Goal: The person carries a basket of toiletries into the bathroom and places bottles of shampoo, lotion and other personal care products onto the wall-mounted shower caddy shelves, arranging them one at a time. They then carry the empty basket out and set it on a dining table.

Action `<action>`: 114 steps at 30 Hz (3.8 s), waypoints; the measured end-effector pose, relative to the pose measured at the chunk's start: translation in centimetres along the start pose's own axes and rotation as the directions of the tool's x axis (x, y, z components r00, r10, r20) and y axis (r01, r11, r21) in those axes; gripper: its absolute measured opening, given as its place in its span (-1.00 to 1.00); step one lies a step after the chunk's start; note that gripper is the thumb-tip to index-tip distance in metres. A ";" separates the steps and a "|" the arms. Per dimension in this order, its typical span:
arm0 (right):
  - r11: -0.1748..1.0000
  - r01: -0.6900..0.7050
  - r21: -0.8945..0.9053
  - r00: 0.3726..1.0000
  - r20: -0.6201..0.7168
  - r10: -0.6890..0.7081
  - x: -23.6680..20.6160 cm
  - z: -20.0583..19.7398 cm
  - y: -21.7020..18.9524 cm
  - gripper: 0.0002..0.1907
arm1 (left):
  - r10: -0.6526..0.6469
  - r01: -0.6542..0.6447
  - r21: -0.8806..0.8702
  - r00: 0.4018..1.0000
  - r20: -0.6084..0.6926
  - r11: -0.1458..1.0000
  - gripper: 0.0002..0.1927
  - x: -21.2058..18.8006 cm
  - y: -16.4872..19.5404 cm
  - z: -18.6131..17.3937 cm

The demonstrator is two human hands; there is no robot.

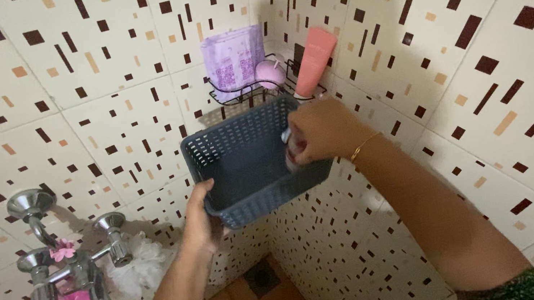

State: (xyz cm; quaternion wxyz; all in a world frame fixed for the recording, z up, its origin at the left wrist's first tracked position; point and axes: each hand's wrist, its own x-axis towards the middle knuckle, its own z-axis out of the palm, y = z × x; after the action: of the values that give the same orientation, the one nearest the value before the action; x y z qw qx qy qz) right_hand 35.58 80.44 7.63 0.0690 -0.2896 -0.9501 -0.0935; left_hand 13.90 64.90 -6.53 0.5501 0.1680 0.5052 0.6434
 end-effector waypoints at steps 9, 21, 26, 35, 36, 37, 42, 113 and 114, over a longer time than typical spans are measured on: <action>0.843 -0.214 0.494 0.954 -0.082 0.290 2.3 -4.3 4.6 -0.51 | 0.007 -0.009 0.030 0.998 0.066 1.000 -0.14 1.2 0.8 -0.7; 0.910 -0.261 0.322 0.811 -0.437 0.388 7.2 0.4 7.7 -0.61 | -0.043 0.045 0.046 0.998 -0.038 0.998 -0.15 1.3 0.2 -2.5; 0.898 -0.350 0.268 0.827 -0.363 0.430 9.0 2.3 7.8 -0.77 | -0.004 0.004 0.020 1.000 -0.011 1.000 -0.14 1.6 0.0 -3.3; 0.939 -0.341 0.035 0.865 -0.379 0.328 8.8 4.2 7.6 -0.60 | 0.063 -0.064 -0.025 0.998 -0.028 0.998 -0.21 1.7 -0.5 -5.0; 0.951 -0.310 0.016 0.829 -0.484 0.279 8.6 4.2 6.8 -0.63 | 0.075 -0.076 -0.026 0.997 -0.036 0.997 -0.22 1.6 -0.5 -5.3; 0.960 -0.280 -0.008 0.779 -0.586 0.222 8.3 4.1 5.7 -0.67 | 0.111 -0.111 -0.046 0.994 -0.003 0.993 -0.22 1.4 -0.4 -5.6; 0.855 -0.238 0.461 0.966 0.023 0.256 8.1 4.1 -1.5 -0.73 | 0.105 -0.105 0.000 0.993 -0.061 0.994 -0.22 0.9 0.6 -6.3; 0.899 -0.321 0.297 0.941 -0.008 0.338 17.6 1.7 4.2 -0.62 | 0.029 -0.030 -0.046 0.999 -0.018 0.998 -0.14 3.6 -4.0 -8.2; 0.888 -0.299 0.350 0.946 -0.013 0.324 17.4 1.4 4.2 -0.61 | 0.038 -0.039 -0.046 0.999 -0.021 0.998 -0.14 3.6 -4.0 -8.2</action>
State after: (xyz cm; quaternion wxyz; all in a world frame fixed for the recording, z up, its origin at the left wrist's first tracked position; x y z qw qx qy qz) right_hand 23.55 93.54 10.04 0.1663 -0.4183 -0.8897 0.0759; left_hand 8.52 63.82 -14.62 0.5363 0.1584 0.4923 0.6671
